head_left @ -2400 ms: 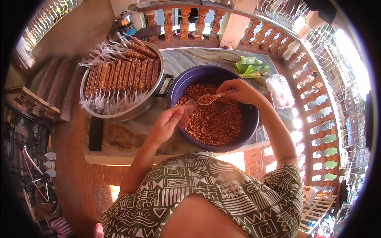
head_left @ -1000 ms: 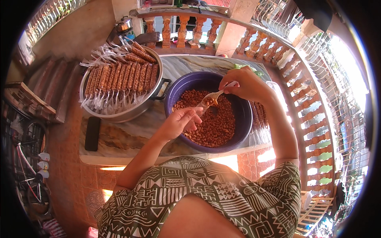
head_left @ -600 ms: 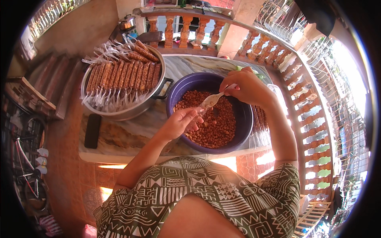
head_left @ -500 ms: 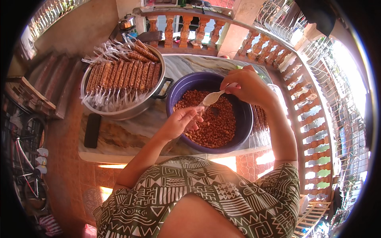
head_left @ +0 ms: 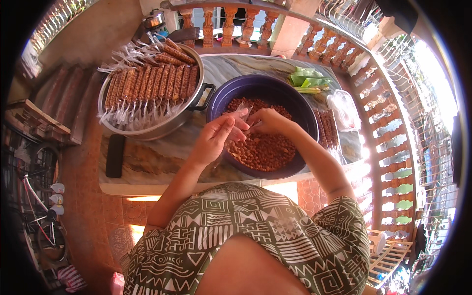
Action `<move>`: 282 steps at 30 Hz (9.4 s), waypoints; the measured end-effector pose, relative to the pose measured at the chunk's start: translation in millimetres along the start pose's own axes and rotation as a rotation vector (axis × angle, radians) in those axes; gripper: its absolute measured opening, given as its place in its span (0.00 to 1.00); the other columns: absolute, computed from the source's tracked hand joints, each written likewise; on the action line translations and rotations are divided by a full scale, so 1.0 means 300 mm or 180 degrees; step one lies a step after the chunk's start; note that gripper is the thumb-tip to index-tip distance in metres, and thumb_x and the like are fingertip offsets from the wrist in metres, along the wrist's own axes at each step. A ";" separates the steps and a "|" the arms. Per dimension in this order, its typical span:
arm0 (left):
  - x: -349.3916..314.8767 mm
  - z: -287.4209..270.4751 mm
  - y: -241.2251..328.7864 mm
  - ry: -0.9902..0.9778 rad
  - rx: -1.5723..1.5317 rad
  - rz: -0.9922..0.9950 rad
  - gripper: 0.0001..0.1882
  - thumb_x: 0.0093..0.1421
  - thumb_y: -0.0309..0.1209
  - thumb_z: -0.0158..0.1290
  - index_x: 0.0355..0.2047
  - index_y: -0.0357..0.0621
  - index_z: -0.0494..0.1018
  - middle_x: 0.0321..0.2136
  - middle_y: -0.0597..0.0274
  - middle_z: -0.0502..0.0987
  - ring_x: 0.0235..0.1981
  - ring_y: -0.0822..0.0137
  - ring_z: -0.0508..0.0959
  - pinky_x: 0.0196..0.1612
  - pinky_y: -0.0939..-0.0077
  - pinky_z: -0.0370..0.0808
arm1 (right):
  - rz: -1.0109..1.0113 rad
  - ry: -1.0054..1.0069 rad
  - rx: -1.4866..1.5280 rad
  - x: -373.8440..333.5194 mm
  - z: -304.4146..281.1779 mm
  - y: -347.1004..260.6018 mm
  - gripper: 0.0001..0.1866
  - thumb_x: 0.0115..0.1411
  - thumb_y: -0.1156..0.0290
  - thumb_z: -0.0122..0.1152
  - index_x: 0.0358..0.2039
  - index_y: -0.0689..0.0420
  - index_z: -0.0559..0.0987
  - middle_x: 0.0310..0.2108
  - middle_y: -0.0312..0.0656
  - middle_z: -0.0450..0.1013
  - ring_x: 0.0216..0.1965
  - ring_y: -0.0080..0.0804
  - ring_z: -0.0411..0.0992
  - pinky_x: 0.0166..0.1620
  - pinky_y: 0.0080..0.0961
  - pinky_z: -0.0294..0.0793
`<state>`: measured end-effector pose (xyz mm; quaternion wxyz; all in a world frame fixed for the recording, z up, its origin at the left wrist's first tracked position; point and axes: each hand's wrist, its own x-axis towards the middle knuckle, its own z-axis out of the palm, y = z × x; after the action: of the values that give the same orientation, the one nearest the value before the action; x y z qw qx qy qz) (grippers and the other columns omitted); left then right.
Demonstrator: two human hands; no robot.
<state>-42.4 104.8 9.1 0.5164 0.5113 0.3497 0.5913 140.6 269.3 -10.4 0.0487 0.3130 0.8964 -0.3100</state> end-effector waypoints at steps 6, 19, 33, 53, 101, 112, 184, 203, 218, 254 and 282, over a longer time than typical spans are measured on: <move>0.001 -0.006 0.003 -0.0007 -0.0063 0.0067 0.26 0.71 0.43 0.41 0.59 0.34 0.65 0.37 0.62 0.77 0.34 0.75 0.77 0.42 0.80 0.75 | -0.0362 -0.0173 0.0776 -0.032 -0.081 0.044 0.12 0.50 0.69 0.69 0.36 0.56 0.84 0.33 0.40 0.80 0.38 0.29 0.77 0.44 0.27 0.74; 0.033 0.000 -0.024 -0.0239 -0.0027 -0.0608 0.22 0.71 0.40 0.42 0.59 0.40 0.68 0.38 0.60 0.77 0.32 0.75 0.77 0.40 0.80 0.77 | -0.0550 0.0580 0.0344 -0.240 -0.510 -0.096 0.09 0.54 0.71 0.67 0.36 0.56 0.84 0.33 0.37 0.80 0.38 0.25 0.75 0.46 0.25 0.73; 0.040 0.004 -0.040 -0.0330 -0.0205 -0.0641 0.21 0.72 0.38 0.41 0.59 0.40 0.67 0.40 0.59 0.78 0.32 0.75 0.77 0.40 0.80 0.77 | -0.0600 0.0792 -0.0553 -0.258 -0.514 -0.275 0.07 0.51 0.76 0.67 0.34 0.55 0.84 0.34 0.37 0.80 0.36 0.26 0.78 0.44 0.25 0.76; 0.045 0.011 -0.044 -0.0240 -0.0201 -0.0368 0.23 0.72 0.39 0.40 0.61 0.39 0.65 0.41 0.60 0.78 0.33 0.76 0.77 0.41 0.80 0.77 | -0.0543 0.1400 -0.1136 -0.297 -0.490 -0.331 0.03 0.54 0.71 0.65 0.30 0.48 0.84 0.29 0.33 0.79 0.34 0.30 0.75 0.53 0.29 0.63; 0.056 0.035 -0.020 -0.0205 -0.0093 -0.0300 0.23 0.72 0.42 0.41 0.59 0.41 0.67 0.42 0.61 0.77 0.32 0.77 0.76 0.38 0.84 0.74 | -0.0508 0.0631 -0.0825 -0.248 -0.563 -0.315 0.07 0.52 0.76 0.67 0.34 0.55 0.85 0.33 0.38 0.79 0.37 0.27 0.77 0.47 0.26 0.76; 0.055 0.039 -0.034 -0.0122 -0.0320 -0.0399 0.22 0.71 0.40 0.42 0.59 0.40 0.67 0.41 0.57 0.78 0.35 0.74 0.78 0.41 0.79 0.77 | -0.0601 0.1254 -0.1273 -0.285 -0.532 -0.340 0.04 0.53 0.71 0.65 0.29 0.47 0.84 0.28 0.34 0.78 0.32 0.29 0.74 0.58 0.30 0.55; 0.067 0.050 -0.023 -0.0017 -0.0372 -0.0163 0.21 0.71 0.39 0.42 0.58 0.40 0.68 0.43 0.56 0.79 0.34 0.73 0.79 0.40 0.78 0.76 | -0.0656 0.1265 -0.1509 -0.301 -0.524 -0.402 0.04 0.54 0.71 0.67 0.31 0.48 0.84 0.29 0.31 0.77 0.32 0.26 0.73 0.56 0.29 0.57; 0.022 0.044 0.048 0.0308 0.0135 0.0416 0.25 0.72 0.43 0.40 0.60 0.38 0.66 0.43 0.58 0.78 0.34 0.75 0.79 0.39 0.83 0.73 | -0.0320 -0.0062 -0.0132 -0.012 -0.028 -0.014 0.11 0.49 0.61 0.68 0.34 0.46 0.85 0.31 0.39 0.80 0.38 0.37 0.77 0.49 0.40 0.67; 0.062 0.033 0.030 -0.0006 0.0070 -0.0326 0.24 0.71 0.44 0.41 0.59 0.41 0.67 0.43 0.61 0.78 0.35 0.76 0.78 0.40 0.82 0.74 | -0.0523 0.0470 0.0441 -0.257 -0.538 -0.095 0.11 0.53 0.70 0.67 0.37 0.57 0.84 0.33 0.37 0.80 0.37 0.25 0.76 0.44 0.25 0.73; 0.056 0.050 0.024 0.0083 -0.0151 -0.0222 0.23 0.71 0.42 0.41 0.59 0.40 0.68 0.43 0.60 0.78 0.35 0.75 0.77 0.40 0.82 0.74 | -0.0037 0.0764 -0.1809 -0.218 -0.425 -0.158 0.05 0.51 0.71 0.62 0.28 0.45 0.83 0.30 0.30 0.79 0.37 0.31 0.75 0.53 0.33 0.61; 0.049 0.050 0.012 0.0112 0.0030 -0.0277 0.24 0.71 0.44 0.42 0.59 0.42 0.68 0.43 0.62 0.78 0.34 0.76 0.77 0.39 0.83 0.73 | -0.0776 0.0671 0.0324 -0.243 -0.568 -0.129 0.10 0.52 0.71 0.68 0.36 0.55 0.84 0.31 0.36 0.80 0.36 0.25 0.76 0.43 0.25 0.74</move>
<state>-28.0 116.6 19.5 0.5330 0.4876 0.3835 0.5755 194.3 306.8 167.4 -0.0994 0.2349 0.9110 -0.3242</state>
